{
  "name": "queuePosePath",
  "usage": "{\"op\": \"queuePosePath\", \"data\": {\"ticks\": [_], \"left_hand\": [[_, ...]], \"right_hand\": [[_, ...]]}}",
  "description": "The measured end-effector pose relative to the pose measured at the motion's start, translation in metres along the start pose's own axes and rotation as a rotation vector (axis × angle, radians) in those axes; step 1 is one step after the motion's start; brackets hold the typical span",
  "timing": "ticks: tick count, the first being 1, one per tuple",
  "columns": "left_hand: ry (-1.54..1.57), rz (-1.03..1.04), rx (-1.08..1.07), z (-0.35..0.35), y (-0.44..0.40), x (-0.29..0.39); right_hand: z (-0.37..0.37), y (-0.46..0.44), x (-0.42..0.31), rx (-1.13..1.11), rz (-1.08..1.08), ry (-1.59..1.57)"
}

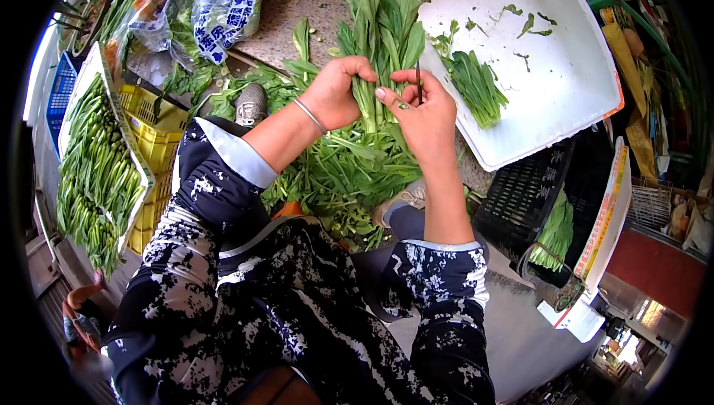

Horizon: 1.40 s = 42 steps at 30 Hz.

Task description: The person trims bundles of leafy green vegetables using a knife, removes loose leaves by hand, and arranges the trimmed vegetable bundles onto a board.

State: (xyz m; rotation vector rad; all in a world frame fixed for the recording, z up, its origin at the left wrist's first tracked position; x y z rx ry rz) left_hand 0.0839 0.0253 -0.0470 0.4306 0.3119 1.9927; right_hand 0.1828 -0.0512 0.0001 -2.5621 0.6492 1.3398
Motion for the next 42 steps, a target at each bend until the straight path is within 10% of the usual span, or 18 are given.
{"op": "queuePosePath", "data": {"ticks": [15,24,42], "left_hand": [[0.242,-0.099,-0.261,0.01,0.009,-0.001],[0.334,-0.042,-0.205,0.019,0.02,0.004],[0.211,0.048,-0.124,-0.005,-0.001,-0.001]], "right_hand": [[-0.006,0.005,0.001,0.064,-0.028,0.288],[-0.006,-0.003,0.008,0.087,-0.062,-0.079],[-0.004,0.006,0.006,0.106,-0.067,0.142]]}}
Point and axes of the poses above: each hand's wrist, its own y-axis away from the middle knuckle, its own z-axis out of the palm, x = y × z, the point moved 3 cm from there along -y, towards the middle knuckle, and after that the axes turned 15 degrees about y, right-handed, at the moved point
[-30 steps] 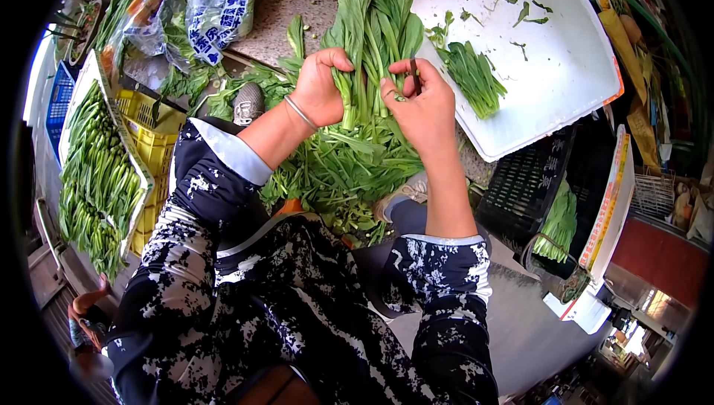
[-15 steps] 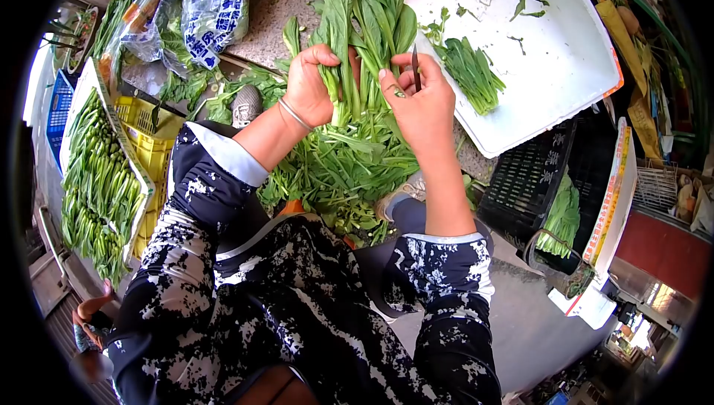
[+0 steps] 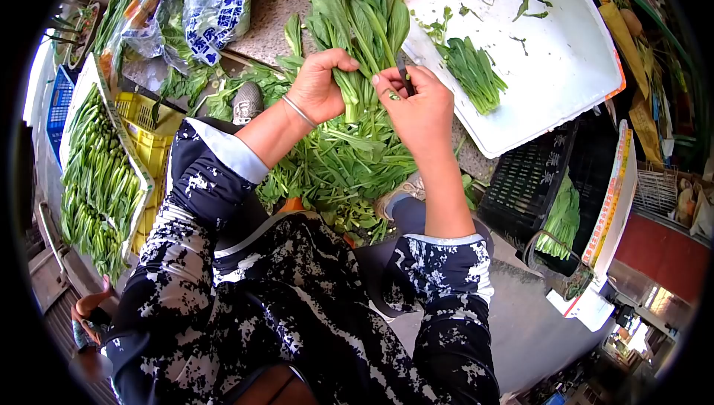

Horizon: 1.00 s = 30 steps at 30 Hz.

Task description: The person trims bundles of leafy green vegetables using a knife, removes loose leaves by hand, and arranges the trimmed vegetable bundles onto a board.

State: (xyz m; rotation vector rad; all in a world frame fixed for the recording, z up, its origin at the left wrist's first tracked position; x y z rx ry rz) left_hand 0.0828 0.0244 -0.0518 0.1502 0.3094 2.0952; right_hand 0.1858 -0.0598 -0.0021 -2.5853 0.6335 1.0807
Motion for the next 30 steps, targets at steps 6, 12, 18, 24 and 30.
{"op": "queuePosePath", "data": {"ticks": [6,12,18,24,30], "left_hand": [[0.005,0.01,0.02,0.003,-0.001,0.0],[-0.033,-0.023,-0.018,0.005,0.003,0.001],[-0.273,0.038,-0.074,0.006,0.002,0.002],[-0.43,0.059,-0.136,0.01,0.001,0.003],[-0.385,0.217,-0.023,0.001,-0.011,0.013]], "right_hand": [[-0.003,0.001,-0.007,0.025,0.015,-0.165],[0.001,0.004,-0.01,-0.003,-0.021,-0.214],[0.006,0.008,-0.014,-0.096,-0.081,-0.182],[0.006,0.009,-0.015,-0.098,-0.106,-0.111],[0.004,0.023,-0.038,-0.138,-0.347,0.039]]}}
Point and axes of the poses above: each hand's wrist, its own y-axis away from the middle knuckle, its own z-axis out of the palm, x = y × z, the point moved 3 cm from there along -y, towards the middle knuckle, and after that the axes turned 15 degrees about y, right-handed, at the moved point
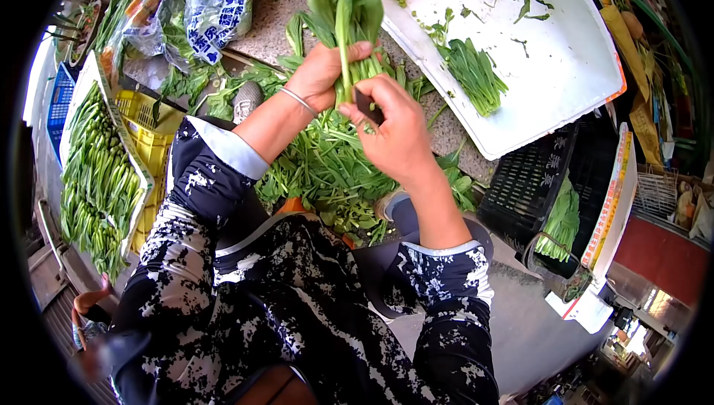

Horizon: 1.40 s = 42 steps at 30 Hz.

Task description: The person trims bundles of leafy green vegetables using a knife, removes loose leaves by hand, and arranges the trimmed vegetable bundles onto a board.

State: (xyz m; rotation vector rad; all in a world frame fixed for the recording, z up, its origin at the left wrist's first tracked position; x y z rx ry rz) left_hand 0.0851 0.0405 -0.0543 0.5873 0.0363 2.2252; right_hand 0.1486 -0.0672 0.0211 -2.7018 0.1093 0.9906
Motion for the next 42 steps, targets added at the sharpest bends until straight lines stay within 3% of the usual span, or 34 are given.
{"op": "queuePosePath", "data": {"ticks": [1,3,4,6,7,9,11,12,15,17,18,20,23,25,39,42], "left_hand": [[0.024,0.01,0.022,-0.006,-0.006,0.002],[0.101,-0.008,0.115,-0.012,-0.011,0.008],[0.128,-0.125,0.158,-0.006,-0.007,0.013],[0.268,-0.124,0.055,-0.008,-0.009,0.016],[0.33,-0.131,0.058,-0.004,-0.009,0.018],[0.336,-0.097,0.085,-0.002,-0.006,0.018],[0.368,-0.092,0.075,-0.001,-0.006,0.018],[0.368,-0.093,0.075,-0.001,-0.007,0.017],[0.363,-0.146,0.038,0.002,-0.006,0.013],[0.439,-0.095,0.013,0.006,-0.005,0.013],[0.438,-0.101,0.012,0.007,-0.005,0.011],[0.507,-0.041,0.041,0.01,-0.008,0.007],[0.544,-0.041,0.103,0.015,-0.016,-0.004],[0.567,-0.018,0.109,0.021,-0.02,-0.017],[0.44,0.116,0.136,0.008,-0.021,0.008],[0.335,0.153,0.14,0.01,-0.01,-0.008]], "right_hand": [[0.0,0.003,-0.007,-0.002,0.0,0.0],[0.007,0.009,-0.016,-0.219,0.012,-0.107],[0.007,0.012,-0.016,-0.218,0.012,-0.108],[0.02,0.023,-0.016,-0.706,-0.114,-0.135],[0.021,0.029,-0.013,-0.922,-0.025,-0.081],[0.019,0.033,-0.005,-1.056,0.007,-0.013],[0.018,0.031,0.017,-0.827,0.145,-0.016],[0.012,0.025,0.02,-0.653,0.335,-0.124],[-0.004,0.011,0.034,0.082,0.502,-0.434],[-0.005,0.008,0.047,0.372,0.622,-0.664],[-0.001,0.004,0.048,0.377,0.625,-0.663],[0.013,-0.001,0.052,0.635,0.888,-0.942],[0.023,-0.022,0.052,0.838,0.8,-0.856],[0.022,-0.041,0.05,0.966,0.589,-0.674],[0.027,-0.068,0.068,0.964,0.627,-0.586],[0.04,-0.067,0.059,0.857,0.573,-0.615]]}}
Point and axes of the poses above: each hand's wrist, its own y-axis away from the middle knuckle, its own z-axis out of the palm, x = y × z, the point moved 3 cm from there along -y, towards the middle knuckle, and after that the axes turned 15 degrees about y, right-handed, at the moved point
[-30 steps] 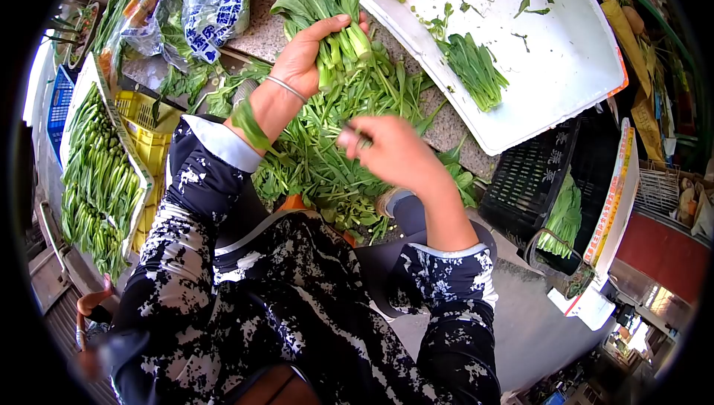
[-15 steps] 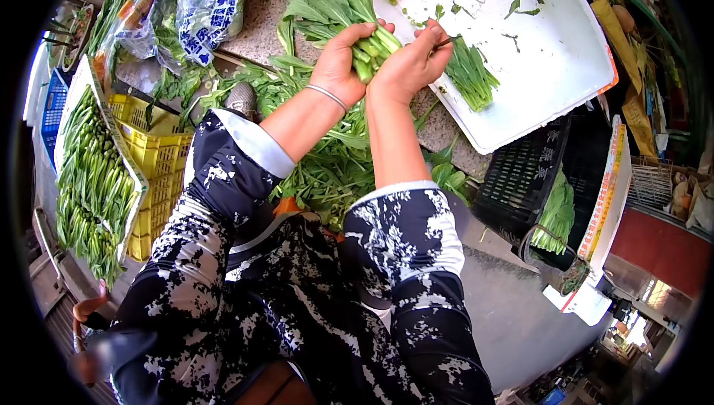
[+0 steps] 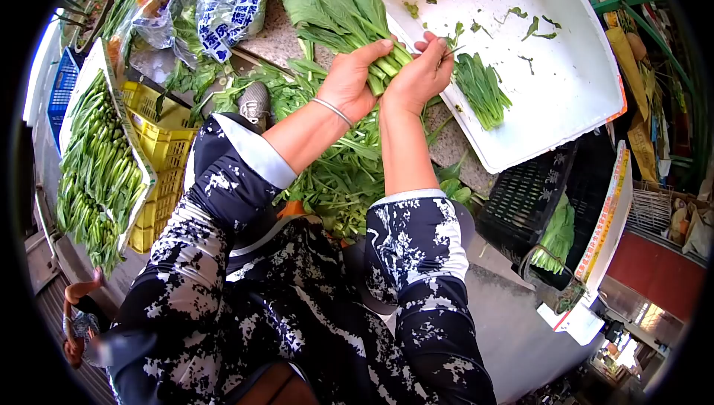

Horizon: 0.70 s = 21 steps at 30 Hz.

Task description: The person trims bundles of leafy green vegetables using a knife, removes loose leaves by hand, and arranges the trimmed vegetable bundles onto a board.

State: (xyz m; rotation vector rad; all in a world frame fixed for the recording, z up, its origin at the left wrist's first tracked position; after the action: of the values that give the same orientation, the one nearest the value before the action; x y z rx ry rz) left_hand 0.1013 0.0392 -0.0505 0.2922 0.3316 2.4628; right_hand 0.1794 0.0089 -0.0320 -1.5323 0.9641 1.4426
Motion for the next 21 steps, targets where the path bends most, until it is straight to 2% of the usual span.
{"op": "queuePosePath", "data": {"ticks": [5,7,8,9,11,12,13,14,15,16,18,20,21], "left_hand": [[0.009,0.029,-0.009,0.004,-0.001,0.013],[-0.143,0.294,0.005,0.008,-0.001,0.023],[-0.286,0.34,0.001,0.009,0.002,0.028],[-0.284,0.35,-0.004,0.013,0.01,0.03],[-0.569,0.254,0.061,0.023,0.023,0.029],[-0.749,0.537,-0.08,0.018,0.017,0.026],[-0.92,0.82,-0.229,0.022,0.019,0.023],[-1.244,1.013,-0.352,0.022,0.023,0.019],[-1.313,0.982,-0.435,0.017,0.026,0.018],[-1.358,0.899,-0.51,0.014,0.029,0.017],[-1.368,0.819,-0.587,0.014,0.035,0.018],[-1.343,0.808,-0.663,0.022,0.036,0.025],[-1.28,0.71,-0.643,0.017,0.033,0.02]], "right_hand": [[-0.001,0.009,-0.001,-0.058,0.091,0.0],[-0.001,0.028,-0.007,-0.177,0.391,-0.076],[-0.003,0.032,-0.002,-0.266,0.534,-0.084],[-0.004,0.034,-0.004,-0.275,0.528,-0.087],[0.0,0.045,-0.007,-0.491,0.822,-0.27],[0.005,0.058,-0.035,-0.472,0.775,-0.375],[0.006,0.057,-0.033,-0.468,0.769,-0.38],[0.006,0.055,-0.03,-0.492,0.729,-0.478],[0.007,0.05,-0.026,-0.517,0.685,-0.575],[0.007,0.045,-0.02,-0.573,0.537,-0.59],[-0.001,0.044,-0.009,-0.458,0.424,-0.513],[-0.002,0.043,-0.005,-0.446,0.412,-0.514],[-0.001,0.042,-0.003,-0.455,0.416,-0.515]]}}
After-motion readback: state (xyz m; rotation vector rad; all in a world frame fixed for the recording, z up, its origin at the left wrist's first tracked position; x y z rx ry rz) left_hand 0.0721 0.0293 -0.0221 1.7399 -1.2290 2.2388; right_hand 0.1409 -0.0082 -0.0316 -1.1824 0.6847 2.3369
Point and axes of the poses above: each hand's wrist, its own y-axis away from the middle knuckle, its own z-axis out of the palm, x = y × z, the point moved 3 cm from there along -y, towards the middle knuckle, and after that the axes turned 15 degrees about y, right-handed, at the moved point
